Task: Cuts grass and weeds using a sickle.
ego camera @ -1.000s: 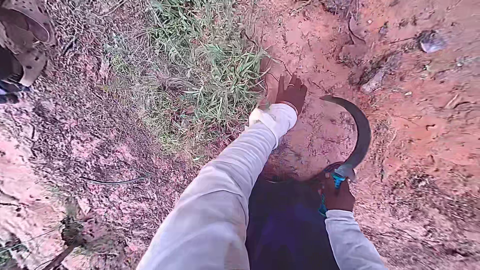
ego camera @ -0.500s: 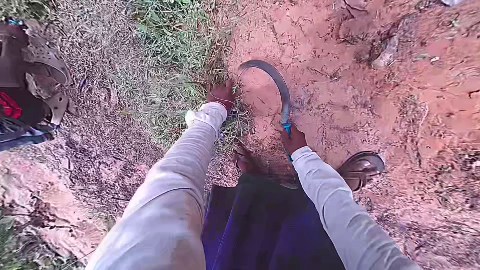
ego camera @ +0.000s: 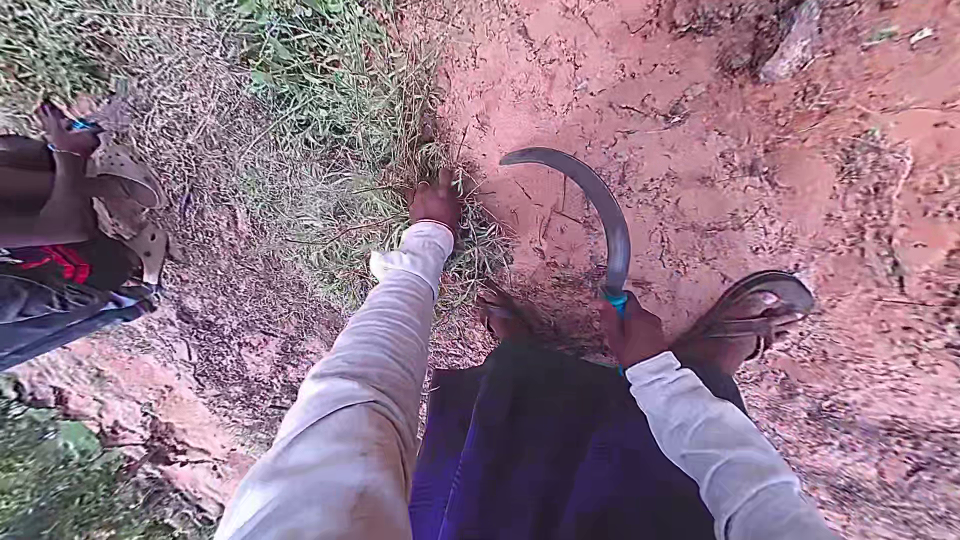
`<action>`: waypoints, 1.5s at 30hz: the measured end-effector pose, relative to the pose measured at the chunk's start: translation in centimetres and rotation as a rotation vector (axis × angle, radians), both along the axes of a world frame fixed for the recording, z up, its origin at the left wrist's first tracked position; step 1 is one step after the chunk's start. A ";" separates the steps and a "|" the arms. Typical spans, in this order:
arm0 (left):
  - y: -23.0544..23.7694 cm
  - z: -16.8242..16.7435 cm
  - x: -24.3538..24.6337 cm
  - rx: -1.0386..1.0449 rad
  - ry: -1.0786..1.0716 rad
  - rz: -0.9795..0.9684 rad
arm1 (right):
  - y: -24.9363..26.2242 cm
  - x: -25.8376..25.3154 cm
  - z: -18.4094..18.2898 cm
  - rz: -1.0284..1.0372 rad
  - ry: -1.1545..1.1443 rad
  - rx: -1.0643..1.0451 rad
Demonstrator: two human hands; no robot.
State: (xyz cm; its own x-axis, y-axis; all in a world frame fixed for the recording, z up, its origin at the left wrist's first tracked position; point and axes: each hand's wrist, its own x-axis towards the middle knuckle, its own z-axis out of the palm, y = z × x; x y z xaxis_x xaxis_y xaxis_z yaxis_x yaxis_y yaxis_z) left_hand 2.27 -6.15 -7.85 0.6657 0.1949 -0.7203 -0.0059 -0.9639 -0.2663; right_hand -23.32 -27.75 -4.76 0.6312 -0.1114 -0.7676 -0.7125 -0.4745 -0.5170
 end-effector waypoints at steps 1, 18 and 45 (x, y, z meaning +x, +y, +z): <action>-0.1 0.0 0.0 0.006 -0.001 -0.009 | 0.7 3.8 -1.5 -0.015 0.033 0.066; 1.5 1.8 -1.4 -0.043 0.092 0.010 | 2.2 3.8 0.8 -0.001 0.091 0.042; 14.3 6.8 -0.5 0.172 0.176 0.044 | 3.0 1.4 2.2 0.392 0.355 0.069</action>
State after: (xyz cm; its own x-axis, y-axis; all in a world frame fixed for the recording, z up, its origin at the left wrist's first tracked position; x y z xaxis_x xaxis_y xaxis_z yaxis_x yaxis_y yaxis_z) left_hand 1.79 8.17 -1.07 0.5215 0.3506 -0.7778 -0.0257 -0.9048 -0.4251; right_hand -21.91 -24.76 -2.59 0.3149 0.1395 -0.9388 -0.6252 -0.7137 -0.3157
